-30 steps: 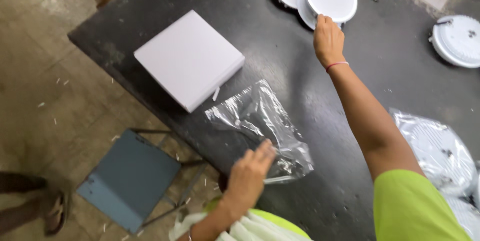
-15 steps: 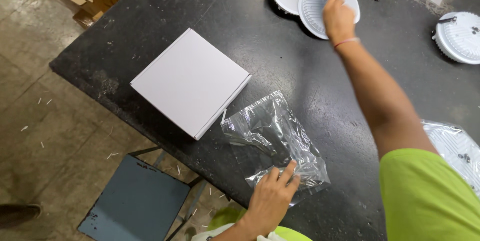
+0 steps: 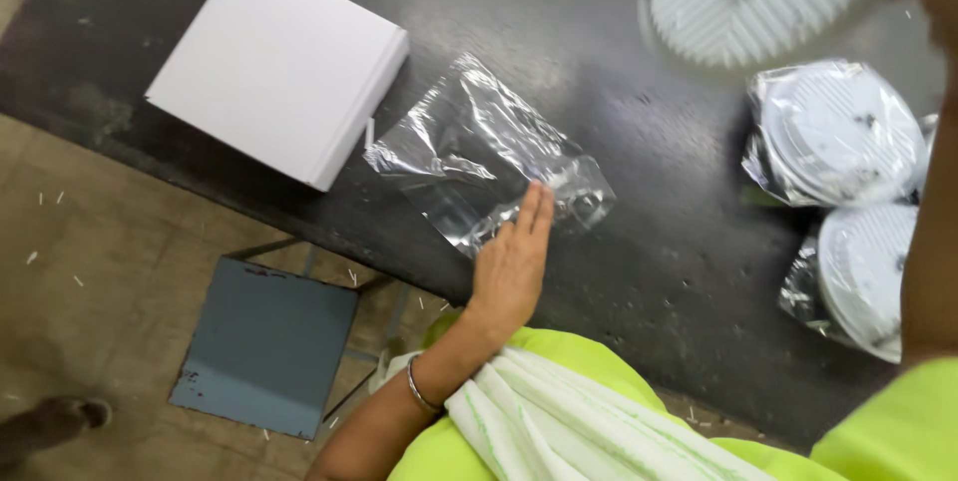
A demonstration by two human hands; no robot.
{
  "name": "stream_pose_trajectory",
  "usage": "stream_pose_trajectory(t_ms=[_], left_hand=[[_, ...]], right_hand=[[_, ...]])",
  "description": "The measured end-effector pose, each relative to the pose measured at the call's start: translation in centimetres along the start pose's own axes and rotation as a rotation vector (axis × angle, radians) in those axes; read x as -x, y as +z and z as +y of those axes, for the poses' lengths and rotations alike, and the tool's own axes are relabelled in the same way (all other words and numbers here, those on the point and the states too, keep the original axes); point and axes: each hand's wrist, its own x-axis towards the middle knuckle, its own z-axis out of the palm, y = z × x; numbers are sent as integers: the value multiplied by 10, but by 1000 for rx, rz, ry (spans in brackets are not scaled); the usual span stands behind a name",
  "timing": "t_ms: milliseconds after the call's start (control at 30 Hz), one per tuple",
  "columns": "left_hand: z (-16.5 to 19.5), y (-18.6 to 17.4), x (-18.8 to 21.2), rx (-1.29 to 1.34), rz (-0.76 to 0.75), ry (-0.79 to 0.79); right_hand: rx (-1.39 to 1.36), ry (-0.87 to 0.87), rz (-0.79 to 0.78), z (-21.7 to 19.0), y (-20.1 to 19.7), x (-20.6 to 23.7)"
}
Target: The person wraps round LED panel light fixtures in clear plastic bags, twisting the bag closed around each unit, and places wrapped units into white cardboard boxes on the workbench. They handle several fixtures one at a time, stacking finished wrapped units on the table.
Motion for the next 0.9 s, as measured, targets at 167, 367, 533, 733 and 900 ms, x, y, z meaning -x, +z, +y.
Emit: stream_pose_trajectory(t_ms=[167, 367, 533, 733, 900], left_hand=[[36, 16, -4, 7, -9, -35], [91, 33, 3, 5, -116, -107], [129, 51, 18, -16, -179, -85], [139, 66, 37, 6, -242, -116], [134, 67, 45, -60, -231, -132]], right_hand=[[-258, 196, -52, 82, -54, 189], [-321, 392, -56, 130, -13, 324], [-492, 389, -119, 146, 20, 350], [-566, 404, -213, 152, 53, 356], [-521, 386, -293, 134, 77, 340]])
